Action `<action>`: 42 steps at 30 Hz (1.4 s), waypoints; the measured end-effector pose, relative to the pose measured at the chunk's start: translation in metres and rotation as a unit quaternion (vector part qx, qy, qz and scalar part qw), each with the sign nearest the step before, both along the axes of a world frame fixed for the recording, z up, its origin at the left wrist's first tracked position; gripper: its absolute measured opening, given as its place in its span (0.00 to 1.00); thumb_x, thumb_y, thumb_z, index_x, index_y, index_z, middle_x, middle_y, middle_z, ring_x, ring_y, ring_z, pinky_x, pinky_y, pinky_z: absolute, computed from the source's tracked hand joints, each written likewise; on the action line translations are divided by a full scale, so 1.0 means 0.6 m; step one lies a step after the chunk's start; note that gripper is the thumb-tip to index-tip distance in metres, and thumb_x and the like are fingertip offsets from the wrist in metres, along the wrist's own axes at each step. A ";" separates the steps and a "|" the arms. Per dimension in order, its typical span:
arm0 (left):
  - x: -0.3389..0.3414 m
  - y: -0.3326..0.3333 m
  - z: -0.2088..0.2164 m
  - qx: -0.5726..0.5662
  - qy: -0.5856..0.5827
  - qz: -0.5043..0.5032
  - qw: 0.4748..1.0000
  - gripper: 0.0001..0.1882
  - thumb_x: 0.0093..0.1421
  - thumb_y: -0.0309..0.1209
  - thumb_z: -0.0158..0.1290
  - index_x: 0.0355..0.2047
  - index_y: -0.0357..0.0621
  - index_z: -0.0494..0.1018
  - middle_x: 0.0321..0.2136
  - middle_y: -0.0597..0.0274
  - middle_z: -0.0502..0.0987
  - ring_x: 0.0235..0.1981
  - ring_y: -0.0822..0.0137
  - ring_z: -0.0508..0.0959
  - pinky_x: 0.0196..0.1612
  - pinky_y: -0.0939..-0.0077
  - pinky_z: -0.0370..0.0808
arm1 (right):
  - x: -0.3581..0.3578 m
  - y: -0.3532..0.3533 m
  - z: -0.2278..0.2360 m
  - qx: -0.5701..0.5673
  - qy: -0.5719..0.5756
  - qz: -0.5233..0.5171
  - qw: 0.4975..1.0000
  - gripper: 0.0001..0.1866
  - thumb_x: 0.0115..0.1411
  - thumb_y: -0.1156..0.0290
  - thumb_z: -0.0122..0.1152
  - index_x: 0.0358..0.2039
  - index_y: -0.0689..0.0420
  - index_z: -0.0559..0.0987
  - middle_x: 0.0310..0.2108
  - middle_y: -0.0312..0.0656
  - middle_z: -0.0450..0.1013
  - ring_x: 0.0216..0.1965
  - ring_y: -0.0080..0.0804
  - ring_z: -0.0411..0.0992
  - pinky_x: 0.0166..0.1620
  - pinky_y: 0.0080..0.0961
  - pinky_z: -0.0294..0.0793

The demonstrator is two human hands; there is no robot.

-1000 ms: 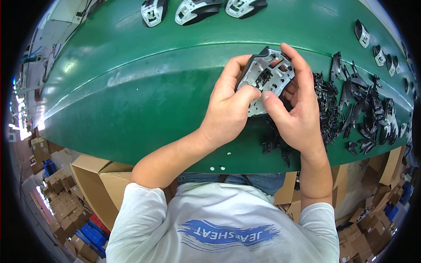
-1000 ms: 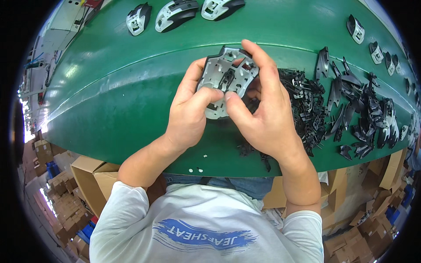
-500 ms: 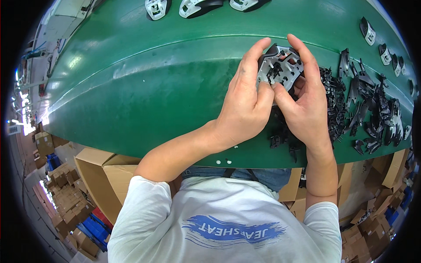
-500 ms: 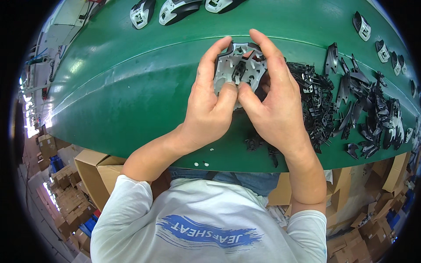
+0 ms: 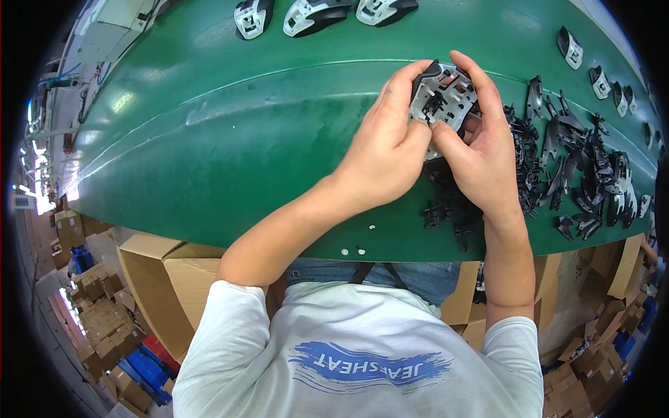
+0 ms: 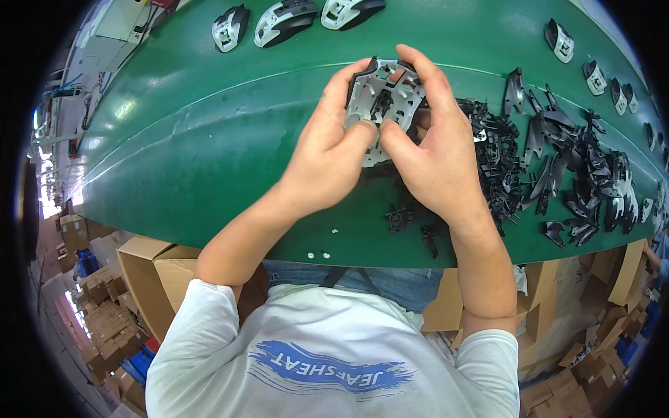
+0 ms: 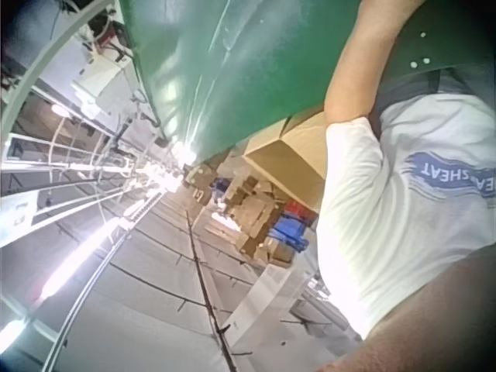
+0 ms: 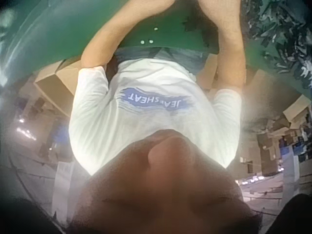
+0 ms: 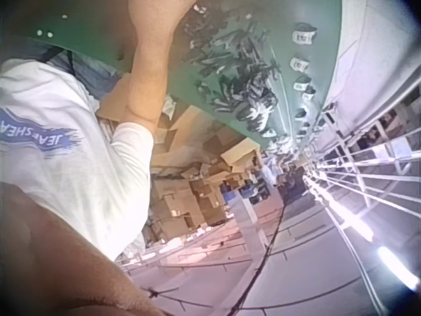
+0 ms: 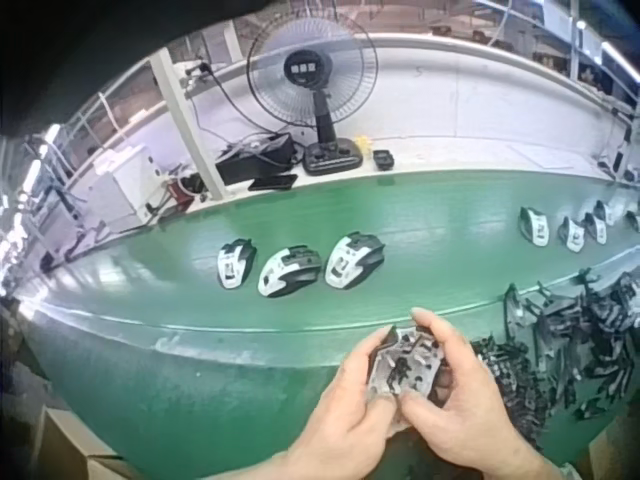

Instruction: The person assembles computer mouse casings by inserting small plastic components into each shell by hand, repeatedly taking pieces from and placing them into a cardboard box.

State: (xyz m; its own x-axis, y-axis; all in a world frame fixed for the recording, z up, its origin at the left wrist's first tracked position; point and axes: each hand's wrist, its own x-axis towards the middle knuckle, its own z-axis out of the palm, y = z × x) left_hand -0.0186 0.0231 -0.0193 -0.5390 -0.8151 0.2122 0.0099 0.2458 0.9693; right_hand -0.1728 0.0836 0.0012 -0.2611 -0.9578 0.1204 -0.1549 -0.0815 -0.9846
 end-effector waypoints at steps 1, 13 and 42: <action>0.007 -0.001 0.020 0.066 0.007 -0.027 0.997 0.38 0.65 0.18 0.48 0.76 0.34 0.55 0.64 0.46 0.72 0.64 0.53 0.74 0.70 0.60 0.69 | 0.000 0.002 0.004 -0.006 0.001 0.004 1.000 0.40 0.60 0.86 0.60 0.74 0.58 0.67 0.60 0.47 0.75 0.54 0.32 0.80 0.56 0.30 0.83; 0.160 0.042 0.137 0.403 0.085 -0.129 0.902 0.30 0.82 0.48 0.42 0.74 0.40 0.64 0.64 0.55 0.77 0.60 0.62 0.81 0.65 0.59 0.77 | -0.016 0.030 0.019 -0.042 -0.035 0.232 0.971 0.49 0.63 0.67 0.73 0.81 0.58 0.59 0.73 0.51 0.65 0.76 0.41 0.60 0.77 0.40 0.55; 1.147 0.669 -0.122 0.303 -0.547 0.540 0.564 0.48 0.55 0.45 0.74 0.73 0.48 0.65 0.66 0.37 0.70 0.66 0.39 0.75 0.69 0.53 0.74 | 0.042 -0.004 -0.036 -0.094 0.443 0.204 0.868 0.16 0.75 0.72 0.64 0.59 0.63 0.84 0.42 0.43 0.78 0.42 0.33 0.74 0.46 0.29 0.73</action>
